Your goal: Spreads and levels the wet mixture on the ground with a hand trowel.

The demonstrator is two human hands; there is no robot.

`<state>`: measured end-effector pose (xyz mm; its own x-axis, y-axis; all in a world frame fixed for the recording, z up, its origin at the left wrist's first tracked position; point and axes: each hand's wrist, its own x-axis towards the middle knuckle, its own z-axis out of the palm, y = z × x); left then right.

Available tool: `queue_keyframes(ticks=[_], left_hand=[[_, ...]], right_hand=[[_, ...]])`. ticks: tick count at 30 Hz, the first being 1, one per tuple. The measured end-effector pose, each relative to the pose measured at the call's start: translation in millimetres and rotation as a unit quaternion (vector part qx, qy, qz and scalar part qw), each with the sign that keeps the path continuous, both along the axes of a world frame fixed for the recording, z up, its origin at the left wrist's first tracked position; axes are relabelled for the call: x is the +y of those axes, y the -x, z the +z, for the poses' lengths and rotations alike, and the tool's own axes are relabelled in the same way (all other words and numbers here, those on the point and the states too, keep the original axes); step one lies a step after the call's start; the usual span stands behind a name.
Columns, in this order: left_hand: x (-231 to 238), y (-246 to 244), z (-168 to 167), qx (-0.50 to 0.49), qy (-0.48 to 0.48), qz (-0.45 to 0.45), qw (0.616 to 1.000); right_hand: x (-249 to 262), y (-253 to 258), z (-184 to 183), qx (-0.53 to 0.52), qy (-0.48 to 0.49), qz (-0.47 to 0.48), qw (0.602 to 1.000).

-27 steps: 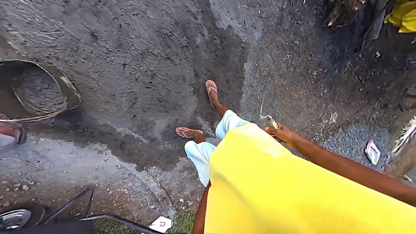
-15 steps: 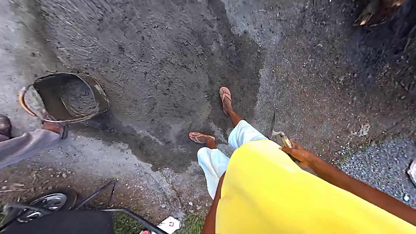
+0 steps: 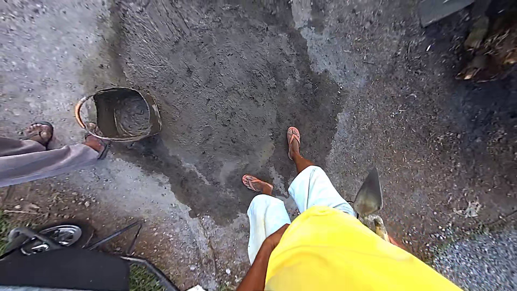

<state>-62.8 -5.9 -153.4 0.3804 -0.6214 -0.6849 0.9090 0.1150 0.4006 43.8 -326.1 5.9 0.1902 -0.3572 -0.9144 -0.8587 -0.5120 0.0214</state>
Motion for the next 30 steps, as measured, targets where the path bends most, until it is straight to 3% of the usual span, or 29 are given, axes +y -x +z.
queue_keyframes(ticks=[1, 3, 5, 8, 11, 12, 14, 16, 18, 20, 22, 24, 30], left_hand=[[7, -3, 5, -0.02, 0.002, 0.016, 1.0], [26, -27, 52, -0.003, -0.056, 0.064, 0.996], [31, -43, 70, 0.028, -0.089, 0.109, 0.99], [10, -25, -22, 0.032, 0.018, 0.108, 0.993], [-6, -16, -129, 0.095, 0.069, 0.114, 0.986], [1, -19, -156, 0.093, 0.036, 0.119, 0.988], [28, -35, -204, 0.045, -0.134, 0.081, 0.987], [63, -52, -249, -0.017, -0.312, 0.019, 0.95], [96, -67, -285, -0.02, -0.404, 0.017, 0.914], [117, -84, -310, 0.008, -0.411, 0.133, 0.902], [127, -101, -327, 0.058, -0.332, 0.319, 0.886], [136, -123, -340, 0.078, -0.239, 0.449, 0.858], [151, -190, -365, 0.066, -0.155, 0.664, 0.729]], right_hand=[[1, 3, -3, -0.013, 0.0, -0.014, 1.0], [-19, 31, -33, -0.182, -0.022, -0.012, 0.983], [-38, 14, -57, -0.267, -0.041, 0.015, 0.963], [-52, -72, -93, -0.322, 0.001, 0.155, 0.934], [-18, -177, -140, -0.326, 0.056, 0.28, 0.901], [2, -208, -159, -0.316, 0.063, 0.317, 0.892], [50, -257, -203, -0.29, 0.052, 0.389, 0.873], [103, -286, -257, -0.277, 0.016, 0.446, 0.851], [166, -293, -311, -0.257, -0.029, 0.474, 0.841], [233, -283, -358, -0.235, -0.084, 0.487, 0.837], [291, -258, -404, -0.224, -0.151, 0.506, 0.819], [344, -226, -439, -0.225, -0.214, 0.528, 0.791], [420, -164, -489, -0.218, -0.272, 0.642, 0.683]])
